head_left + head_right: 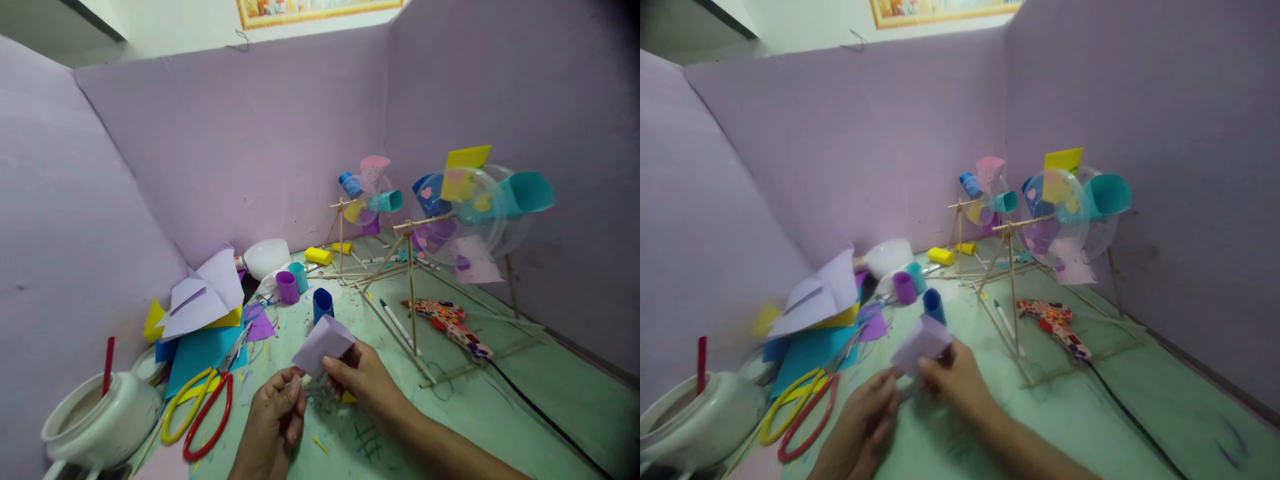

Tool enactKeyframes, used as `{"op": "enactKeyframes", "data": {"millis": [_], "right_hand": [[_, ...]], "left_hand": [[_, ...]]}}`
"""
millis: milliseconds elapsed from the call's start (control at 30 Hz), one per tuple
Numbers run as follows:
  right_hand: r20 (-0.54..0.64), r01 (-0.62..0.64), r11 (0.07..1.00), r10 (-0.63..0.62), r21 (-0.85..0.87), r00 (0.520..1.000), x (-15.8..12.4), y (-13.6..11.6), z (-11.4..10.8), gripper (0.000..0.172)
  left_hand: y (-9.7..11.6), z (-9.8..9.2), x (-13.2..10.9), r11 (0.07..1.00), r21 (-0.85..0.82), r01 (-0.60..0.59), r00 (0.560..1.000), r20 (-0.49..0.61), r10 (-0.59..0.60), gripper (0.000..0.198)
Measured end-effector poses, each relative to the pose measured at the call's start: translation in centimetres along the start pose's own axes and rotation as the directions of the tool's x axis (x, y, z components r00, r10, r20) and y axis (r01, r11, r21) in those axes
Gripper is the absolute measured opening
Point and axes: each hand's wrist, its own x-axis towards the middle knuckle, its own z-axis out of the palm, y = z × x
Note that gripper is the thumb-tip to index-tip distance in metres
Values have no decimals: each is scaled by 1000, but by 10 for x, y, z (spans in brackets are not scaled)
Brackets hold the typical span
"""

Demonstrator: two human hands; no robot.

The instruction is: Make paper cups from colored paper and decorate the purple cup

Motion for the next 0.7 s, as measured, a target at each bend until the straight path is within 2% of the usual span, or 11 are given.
{"op": "enactKeyframes", "data": {"millis": [100,200,333,500,600,700], "right_hand": [[-2,8,1000,-8,-26,1000,-3,-2,6,38],[7,5,1000,-5,-31,1000,-5,-5,9,31],[17,9,1000,-9,-16,1000,-8,-7,12,27],[31,-10,1000,9,19,999,-9,-7,13,34],[29,-15,999,13,39,999,-7,-2,12,36],[41,-31,999,30,24,999,-5,6,12,31]], "left_hand": [[2,2,0,997,-55,49,999,1,-50,53],[2,1,4,997,-63,45,999,-16,-46,58],[-1,0,5,998,-58,33,999,-4,-33,56],[0,0,2,998,-59,13,1000,1,-13,48],[-1,-1,3,998,-55,29,999,19,-28,45],[-3,0,4,999,-18,38,999,24,-37,43]]}}
